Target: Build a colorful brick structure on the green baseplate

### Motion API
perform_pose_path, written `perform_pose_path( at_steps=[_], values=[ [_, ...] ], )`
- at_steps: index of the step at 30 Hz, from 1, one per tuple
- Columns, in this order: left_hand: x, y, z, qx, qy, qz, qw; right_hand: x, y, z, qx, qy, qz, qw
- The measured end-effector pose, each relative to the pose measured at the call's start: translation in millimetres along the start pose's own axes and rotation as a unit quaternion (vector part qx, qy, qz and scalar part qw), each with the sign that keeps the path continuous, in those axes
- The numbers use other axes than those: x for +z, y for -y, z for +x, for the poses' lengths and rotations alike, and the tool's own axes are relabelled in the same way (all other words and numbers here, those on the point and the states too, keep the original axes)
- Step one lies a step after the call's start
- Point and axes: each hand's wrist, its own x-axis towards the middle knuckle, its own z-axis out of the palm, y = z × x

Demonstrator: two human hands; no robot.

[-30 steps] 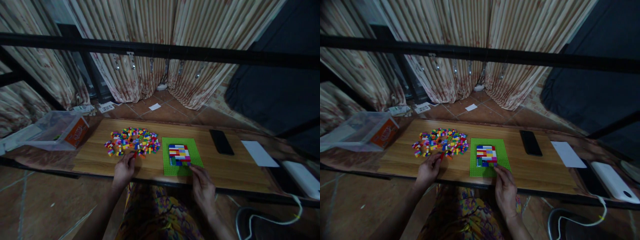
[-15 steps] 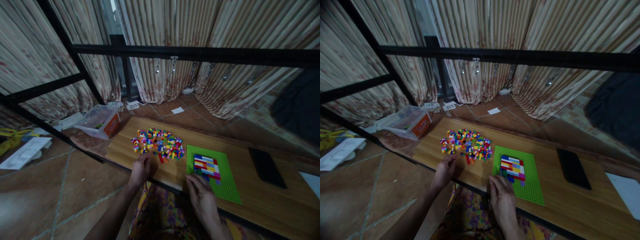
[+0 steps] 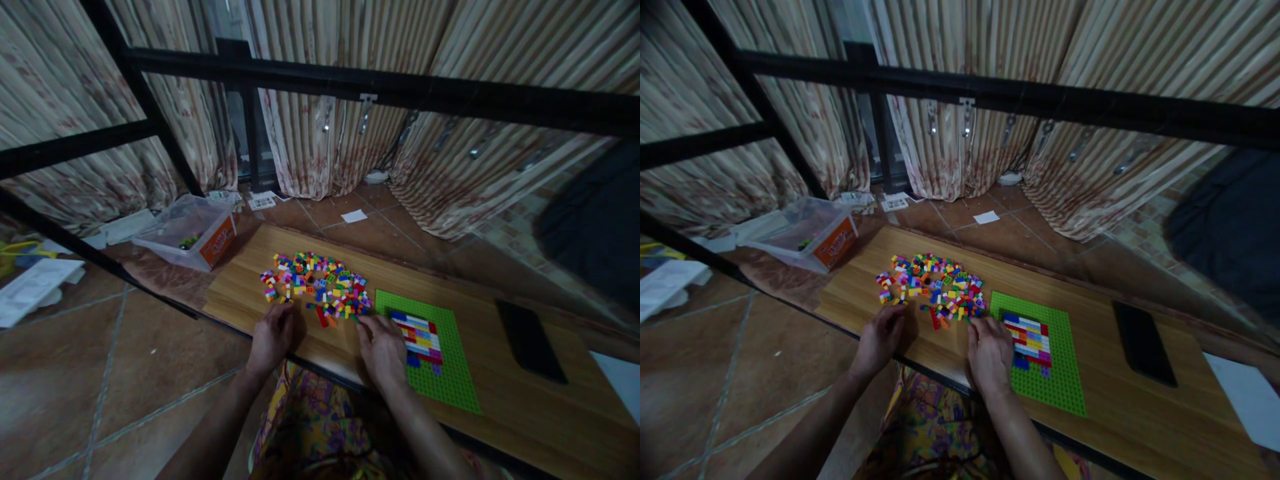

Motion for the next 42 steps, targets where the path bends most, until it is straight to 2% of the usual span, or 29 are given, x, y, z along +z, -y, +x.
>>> perform_pose_path(
  at_steps=[8,16,19,23,26,29,31,35,42],
  values=[
    [0.5,0,0,-0.002,-0.001,0.009,1.000,17,22,16,-0.065,0.030,0.041,0.997],
    [-0.2,2,2,0.025,-0.005,0.030,0.999,27,29,27,-0.079,0.037,-0.029,0.996],
    [0.6,7,3,0.039,-0.009,0.050,0.998,22,33,29,-0.068,0.040,-0.039,0.996],
    [1.1,10,5,0.050,-0.002,0.068,0.996,-1,33,13,-0.022,0.019,0.061,0.998],
    [0.2,8,5,0.049,0.006,0.078,0.996,-27,13,-17,0.036,-0.013,0.136,0.990],
    [0.0,5,6,0.047,0.003,0.085,0.995,-50,-23,-44,0.116,-0.077,0.158,0.977],
    [0.6,3,6,0.042,-0.002,0.095,0.995,-60,-48,-54,0.150,-0.086,0.164,0.971],
    [2.8,5,8,0.028,-0.005,0.114,0.993,-64,-77,-56,0.162,-0.072,0.161,0.971],
    [5.1,8,8,-0.005,-0.005,0.130,0.991,-56,-86,-51,0.123,-0.056,0.143,0.981]
  ],
)
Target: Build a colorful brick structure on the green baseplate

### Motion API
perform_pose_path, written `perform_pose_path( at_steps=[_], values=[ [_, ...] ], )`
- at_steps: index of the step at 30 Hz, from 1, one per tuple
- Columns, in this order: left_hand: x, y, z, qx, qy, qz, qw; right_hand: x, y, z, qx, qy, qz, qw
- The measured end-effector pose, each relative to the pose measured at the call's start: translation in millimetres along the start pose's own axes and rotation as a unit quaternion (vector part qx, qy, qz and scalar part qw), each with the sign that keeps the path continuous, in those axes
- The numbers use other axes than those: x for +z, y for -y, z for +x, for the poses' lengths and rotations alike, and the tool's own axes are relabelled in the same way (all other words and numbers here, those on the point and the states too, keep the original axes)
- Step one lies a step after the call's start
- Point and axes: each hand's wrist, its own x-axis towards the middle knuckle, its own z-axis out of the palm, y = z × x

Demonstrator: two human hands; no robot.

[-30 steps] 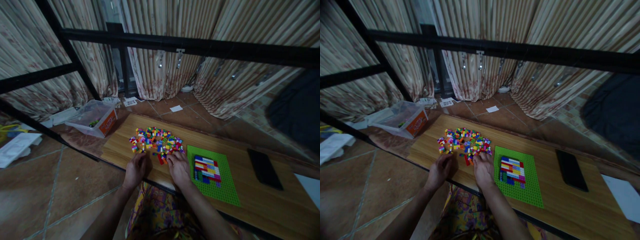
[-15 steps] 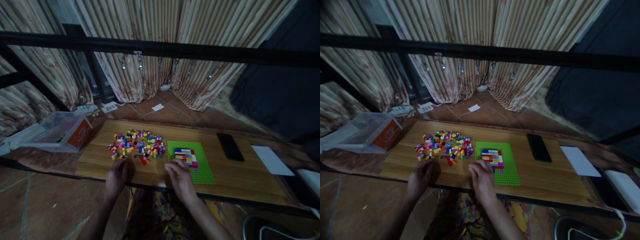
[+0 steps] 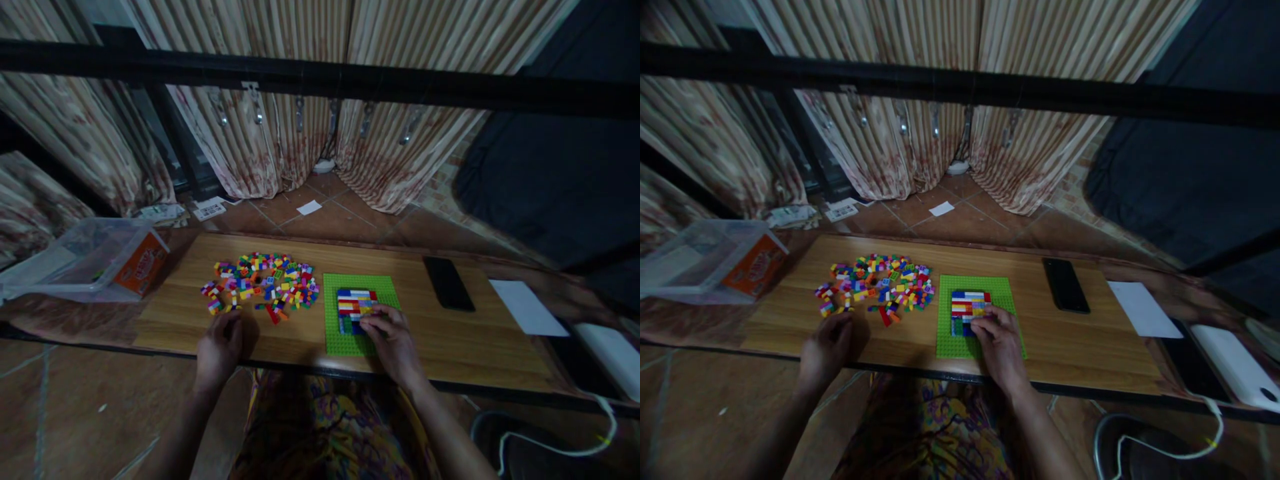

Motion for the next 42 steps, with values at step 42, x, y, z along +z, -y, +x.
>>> perform_pose_path(
  at_steps=[42],
  values=[
    [-4.1,-7,-2,0.015,0.000,0.006,1.000,6,2,11,0.112,-0.026,0.059,0.992]
  ],
)
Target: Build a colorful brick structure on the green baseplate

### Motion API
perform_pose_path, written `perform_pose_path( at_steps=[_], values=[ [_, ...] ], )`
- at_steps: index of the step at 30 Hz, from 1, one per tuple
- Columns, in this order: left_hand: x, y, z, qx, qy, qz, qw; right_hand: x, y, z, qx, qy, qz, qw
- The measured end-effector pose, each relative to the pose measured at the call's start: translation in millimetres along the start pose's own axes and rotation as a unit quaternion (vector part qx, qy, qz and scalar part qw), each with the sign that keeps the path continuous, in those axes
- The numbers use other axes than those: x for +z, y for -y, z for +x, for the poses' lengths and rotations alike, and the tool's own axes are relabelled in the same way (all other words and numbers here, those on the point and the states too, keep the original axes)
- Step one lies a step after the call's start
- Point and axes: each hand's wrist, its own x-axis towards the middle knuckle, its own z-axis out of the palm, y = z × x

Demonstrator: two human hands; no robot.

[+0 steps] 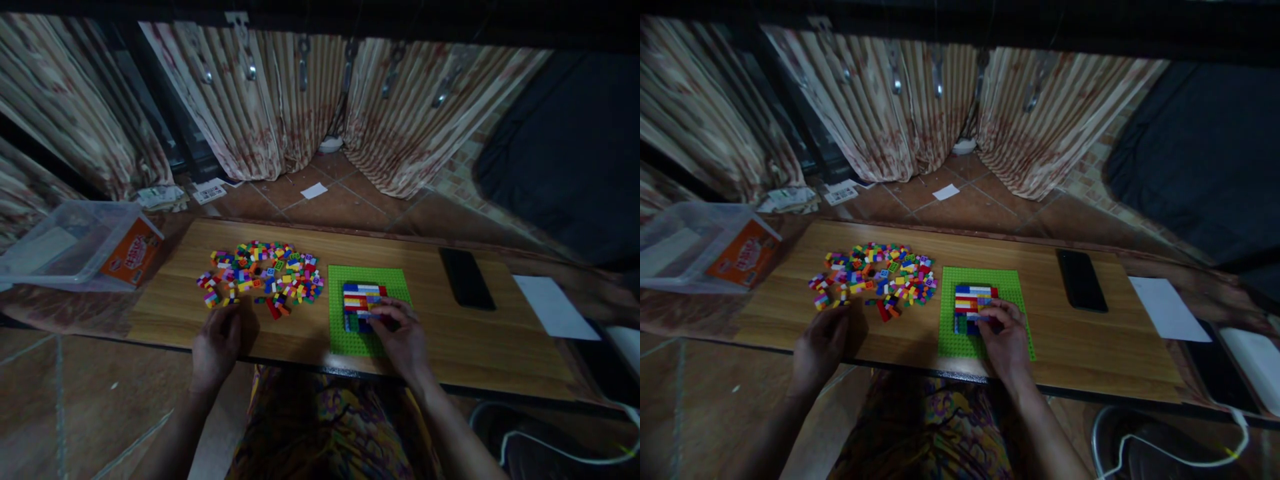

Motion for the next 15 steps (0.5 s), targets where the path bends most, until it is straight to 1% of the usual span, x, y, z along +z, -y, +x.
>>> perform_pose_path(
  at_steps=[5,11,13,15],
  values=[
    [-1.1,-3,0,-0.011,0.007,-0.008,1.000,-1,1,0,-0.009,0.014,-0.006,1.000],
    [0.2,-5,-1,-0.015,0.007,-0.042,0.999,-5,-5,2,-0.036,0.030,-0.001,0.999],
    [0.7,-6,-3,-0.022,0.008,-0.048,0.999,-6,-1,1,-0.047,0.018,-0.014,0.999],
    [1.5,-10,-6,-0.024,0.018,-0.055,0.998,-5,8,-1,-0.066,-0.002,-0.032,0.997]
  ],
)
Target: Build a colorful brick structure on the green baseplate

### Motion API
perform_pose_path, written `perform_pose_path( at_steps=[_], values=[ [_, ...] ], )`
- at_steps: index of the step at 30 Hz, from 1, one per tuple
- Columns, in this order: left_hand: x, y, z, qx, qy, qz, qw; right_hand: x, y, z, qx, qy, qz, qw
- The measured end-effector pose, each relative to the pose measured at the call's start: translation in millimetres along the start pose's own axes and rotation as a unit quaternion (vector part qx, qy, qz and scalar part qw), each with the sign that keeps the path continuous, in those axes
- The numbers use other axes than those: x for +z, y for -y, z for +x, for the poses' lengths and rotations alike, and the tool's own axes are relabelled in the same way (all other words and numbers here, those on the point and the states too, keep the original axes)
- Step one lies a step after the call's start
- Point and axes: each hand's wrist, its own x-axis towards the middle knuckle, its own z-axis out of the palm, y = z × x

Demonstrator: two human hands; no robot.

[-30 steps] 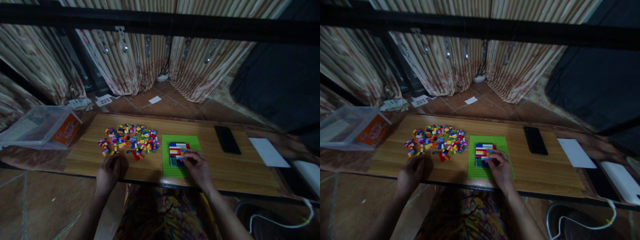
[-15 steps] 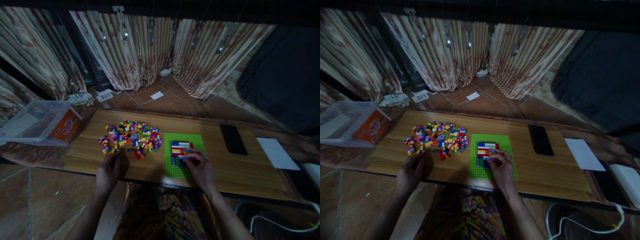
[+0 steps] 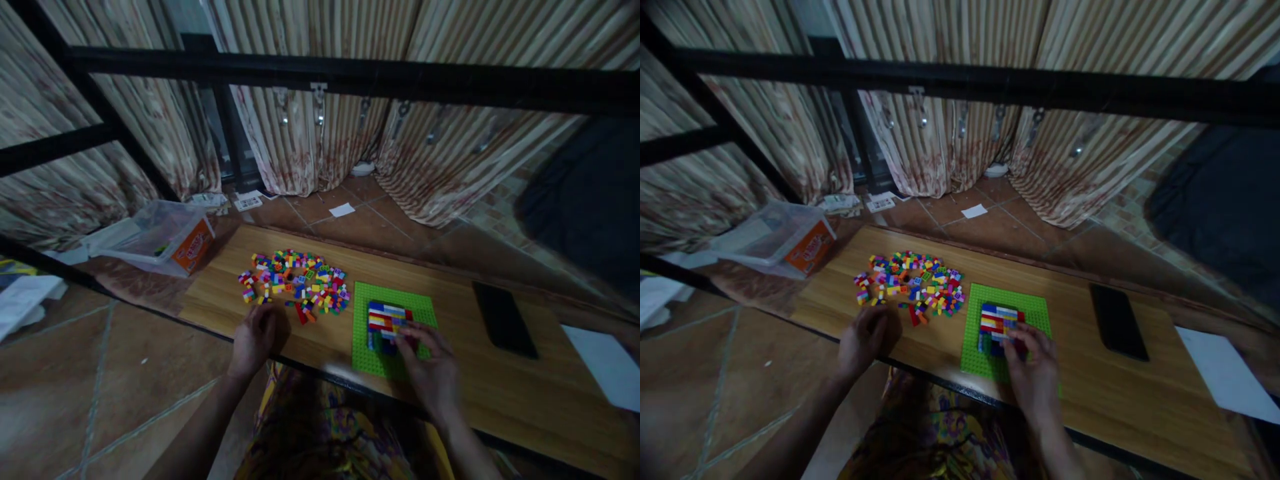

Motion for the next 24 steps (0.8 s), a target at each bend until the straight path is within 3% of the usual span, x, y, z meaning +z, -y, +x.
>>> perform_pose_path(
  at_steps=[4,9,14,19,24],
  values=[
    [4.6,-11,-6,0.024,0.037,0.000,0.999,21,37,-7,-0.056,0.021,0.003,0.998],
    [8.6,-14,-6,0.044,0.031,0.004,0.999,81,89,-19,-0.130,0.164,-0.024,0.978],
    [6.4,-6,-5,0.053,0.031,-0.007,0.998,128,115,-22,-0.152,0.160,-0.141,0.965],
    [4.5,-4,-3,0.065,0.023,-0.006,0.998,141,119,-17,-0.143,0.149,-0.217,0.954],
    [3.2,-6,1,0.063,0.035,-0.019,0.997,128,118,-17,-0.145,0.153,-0.222,0.952]
  ],
)
